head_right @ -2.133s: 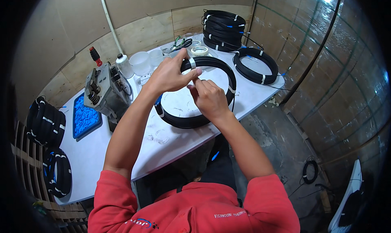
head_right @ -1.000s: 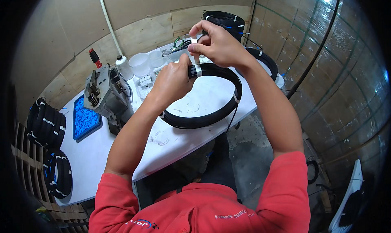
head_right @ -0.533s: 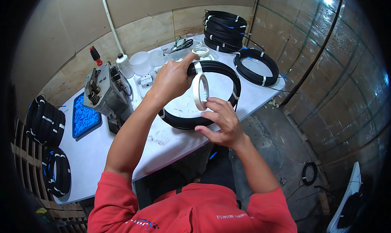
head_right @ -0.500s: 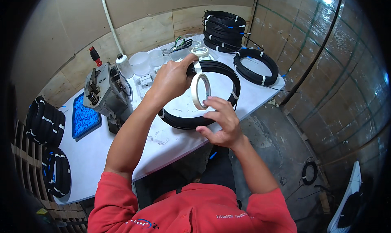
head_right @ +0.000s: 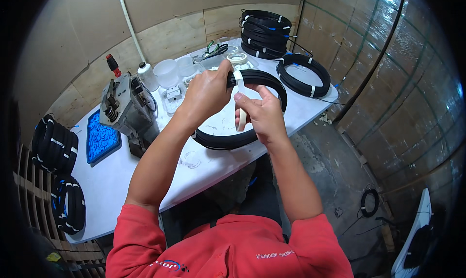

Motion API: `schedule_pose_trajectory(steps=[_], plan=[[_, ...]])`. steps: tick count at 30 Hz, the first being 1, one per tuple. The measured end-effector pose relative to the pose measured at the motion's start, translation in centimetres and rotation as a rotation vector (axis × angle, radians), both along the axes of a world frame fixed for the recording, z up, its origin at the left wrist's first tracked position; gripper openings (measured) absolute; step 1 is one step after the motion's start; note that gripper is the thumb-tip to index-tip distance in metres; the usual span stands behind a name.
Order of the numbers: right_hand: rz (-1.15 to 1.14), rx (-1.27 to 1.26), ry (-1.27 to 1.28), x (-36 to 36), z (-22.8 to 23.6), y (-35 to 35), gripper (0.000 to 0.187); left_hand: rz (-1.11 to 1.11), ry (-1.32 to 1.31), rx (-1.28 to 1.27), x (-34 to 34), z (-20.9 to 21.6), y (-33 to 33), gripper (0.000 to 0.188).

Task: The recorder is securing a coiled black cable by applying pieces of white tape around the coil.

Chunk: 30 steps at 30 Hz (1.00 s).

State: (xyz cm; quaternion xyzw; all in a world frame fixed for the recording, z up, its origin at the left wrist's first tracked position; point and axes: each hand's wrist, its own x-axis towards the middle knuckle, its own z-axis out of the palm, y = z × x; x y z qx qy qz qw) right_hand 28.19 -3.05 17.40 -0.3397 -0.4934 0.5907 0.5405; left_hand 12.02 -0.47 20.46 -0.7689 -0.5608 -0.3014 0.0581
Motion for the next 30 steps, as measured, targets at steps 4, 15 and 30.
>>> schedule_pose_trajectory(steps=[4,15,30], plan=[[0.077,-0.039,-0.102,1.0,1.6,0.1,0.021,-0.027,0.029,0.044,0.2,0.2,0.0,0.023],[0.038,0.056,-0.177,1.4,2.8,-0.2,0.025,-0.019,0.063,0.022,0.9,0.5,0.2,0.020],[-0.137,0.062,-0.236,0.6,-0.6,0.8,0.029,-0.010,0.044,-0.070,1.1,1.3,-0.3,0.025]])
